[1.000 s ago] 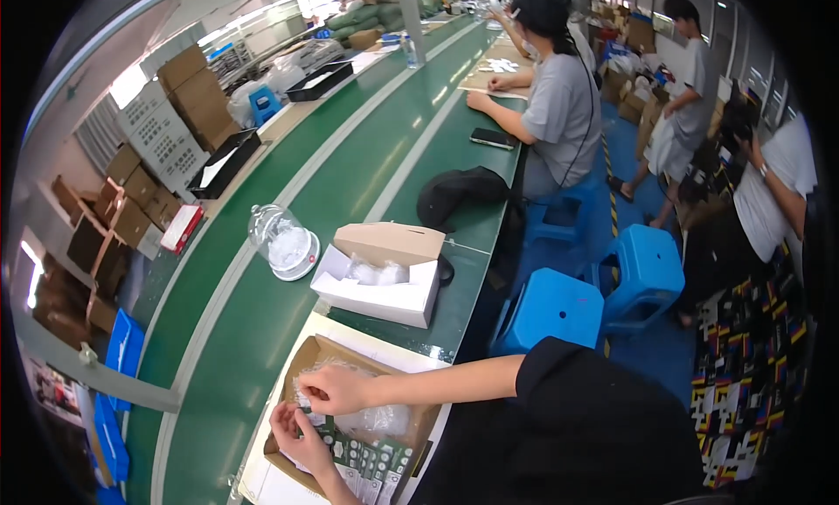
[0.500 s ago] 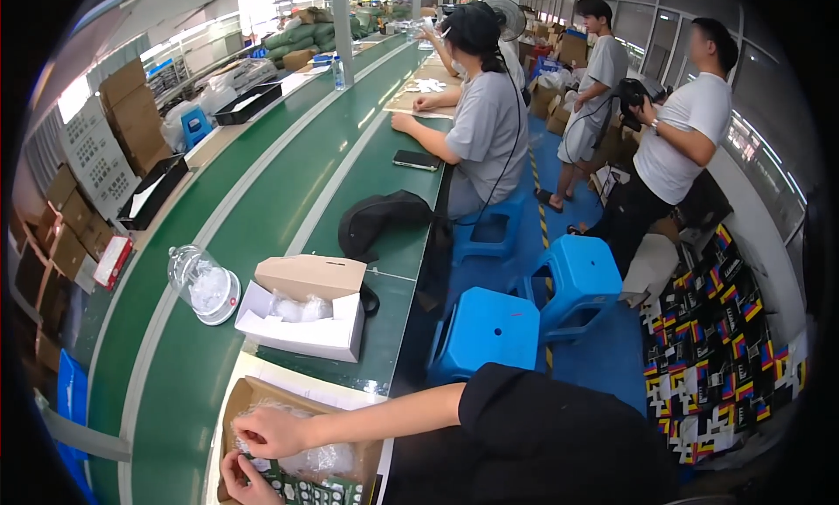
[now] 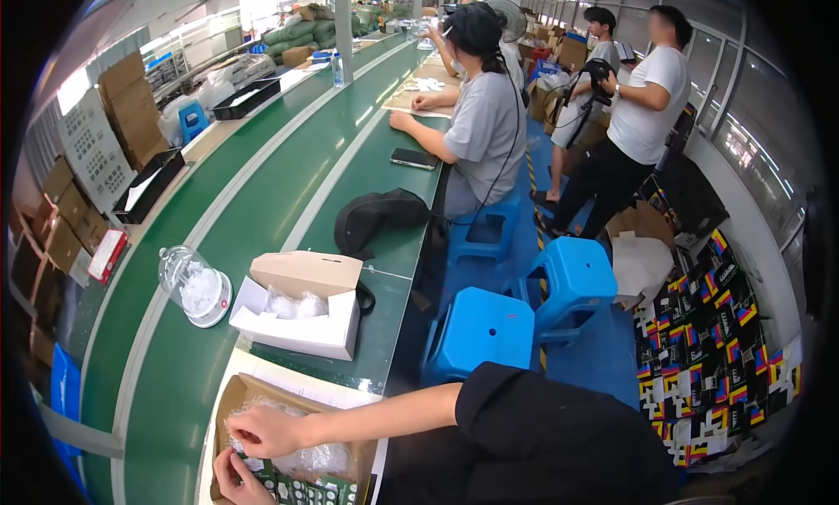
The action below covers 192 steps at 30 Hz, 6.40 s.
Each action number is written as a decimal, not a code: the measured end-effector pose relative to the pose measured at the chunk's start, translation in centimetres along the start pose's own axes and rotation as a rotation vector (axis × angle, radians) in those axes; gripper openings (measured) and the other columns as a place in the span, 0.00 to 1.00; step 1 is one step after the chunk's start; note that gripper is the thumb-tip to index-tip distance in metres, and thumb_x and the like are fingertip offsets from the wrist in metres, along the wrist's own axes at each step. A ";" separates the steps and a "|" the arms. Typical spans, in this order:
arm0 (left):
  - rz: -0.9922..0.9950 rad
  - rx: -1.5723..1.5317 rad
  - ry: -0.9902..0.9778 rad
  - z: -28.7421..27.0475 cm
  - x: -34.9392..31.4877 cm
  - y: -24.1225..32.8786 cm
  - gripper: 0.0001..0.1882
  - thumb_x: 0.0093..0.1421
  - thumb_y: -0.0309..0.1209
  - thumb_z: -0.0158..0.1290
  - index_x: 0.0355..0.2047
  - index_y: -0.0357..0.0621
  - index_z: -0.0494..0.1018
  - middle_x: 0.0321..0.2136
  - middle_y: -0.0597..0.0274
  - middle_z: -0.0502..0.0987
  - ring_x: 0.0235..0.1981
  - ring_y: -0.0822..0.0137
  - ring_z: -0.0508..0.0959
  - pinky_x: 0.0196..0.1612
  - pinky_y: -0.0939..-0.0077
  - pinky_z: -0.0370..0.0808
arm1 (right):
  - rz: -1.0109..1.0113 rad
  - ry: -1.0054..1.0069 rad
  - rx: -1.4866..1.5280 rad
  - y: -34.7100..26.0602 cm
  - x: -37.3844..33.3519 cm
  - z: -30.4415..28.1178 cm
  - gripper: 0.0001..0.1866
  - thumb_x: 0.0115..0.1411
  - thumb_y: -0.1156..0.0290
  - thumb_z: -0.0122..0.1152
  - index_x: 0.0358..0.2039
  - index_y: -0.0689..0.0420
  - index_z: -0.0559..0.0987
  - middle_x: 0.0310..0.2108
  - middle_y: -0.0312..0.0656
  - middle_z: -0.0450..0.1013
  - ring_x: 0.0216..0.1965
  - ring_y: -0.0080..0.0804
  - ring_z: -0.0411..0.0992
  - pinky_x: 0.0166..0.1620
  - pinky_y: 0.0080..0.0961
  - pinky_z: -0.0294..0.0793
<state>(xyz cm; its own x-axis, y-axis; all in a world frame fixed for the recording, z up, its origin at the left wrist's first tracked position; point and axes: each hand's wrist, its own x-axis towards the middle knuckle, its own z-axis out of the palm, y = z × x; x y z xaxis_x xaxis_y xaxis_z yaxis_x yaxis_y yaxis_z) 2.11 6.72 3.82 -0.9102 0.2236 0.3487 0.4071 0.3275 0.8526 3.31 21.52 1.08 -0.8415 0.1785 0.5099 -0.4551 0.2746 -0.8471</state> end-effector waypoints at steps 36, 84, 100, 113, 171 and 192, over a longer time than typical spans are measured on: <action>0.019 -0.113 -0.051 0.1 0.4 -4.1 0.07 0.64 0.25 0.48 0.38 0.33 0.72 0.33 0.62 0.75 0.34 0.73 0.73 0.38 0.81 0.69 | 0.022 -0.022 0.013 -0.4 0.1 -0.5 0.06 0.47 0.75 0.55 0.22 0.58 0.66 0.15 0.43 0.65 0.17 0.41 0.66 0.22 0.34 0.61; 0.313 -0.026 -0.056 0.4 15.9 2.5 0.06 0.57 0.22 0.55 0.34 0.35 0.78 0.27 0.60 0.79 0.27 0.76 0.76 0.32 0.83 0.73 | -0.238 -0.088 -0.231 0.6 15.8 -5.3 0.06 0.54 0.74 0.55 0.28 0.63 0.70 0.30 0.45 0.73 0.33 0.35 0.73 0.36 0.26 0.71; 0.305 0.186 -0.030 6.8 29.7 -1.9 0.09 0.54 0.30 0.55 0.31 0.36 0.80 0.25 0.50 0.80 0.26 0.58 0.81 0.32 0.71 0.76 | -0.172 0.167 -0.303 12.3 27.7 -5.4 0.08 0.51 0.70 0.58 0.25 0.62 0.71 0.37 0.50 0.71 0.43 0.47 0.69 0.47 0.35 0.68; 0.253 0.229 -0.027 4.2 30.6 -2.3 0.09 0.53 0.29 0.56 0.31 0.35 0.80 0.24 0.53 0.81 0.24 0.66 0.81 0.31 0.76 0.75 | 0.181 -0.201 -0.211 10.4 29.6 -5.0 0.11 0.54 0.69 0.55 0.29 0.65 0.75 0.28 0.41 0.74 0.32 0.26 0.71 0.37 0.24 0.71; 0.507 0.265 0.080 1.7 24.2 -4.4 0.28 0.46 0.24 0.57 0.49 0.34 0.66 0.47 0.42 0.70 0.50 0.45 0.69 0.54 0.61 0.67 | -0.107 -0.126 -0.408 10.2 26.2 -1.7 0.12 0.54 0.66 0.53 0.29 0.64 0.76 0.24 0.49 0.73 0.27 0.34 0.71 0.31 0.31 0.68; -0.019 0.430 0.152 -1.0 4.1 -5.4 0.09 0.55 0.32 0.53 0.31 0.39 0.75 0.28 0.52 0.78 0.32 0.51 0.78 0.35 0.58 0.74 | -0.240 -0.196 -0.413 3.7 3.6 1.4 0.05 0.49 0.77 0.58 0.29 0.60 0.75 0.30 0.48 0.72 0.36 0.46 0.71 0.40 0.36 0.71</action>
<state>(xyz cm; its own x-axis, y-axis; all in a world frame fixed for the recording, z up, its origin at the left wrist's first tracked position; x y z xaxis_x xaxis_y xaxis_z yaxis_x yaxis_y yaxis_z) -3.93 4.96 1.00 -0.9055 0.0869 0.4154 0.3558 0.6892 0.6313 -1.78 21.87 -0.40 -0.7842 -0.1046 0.6116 -0.5223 0.6434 -0.5597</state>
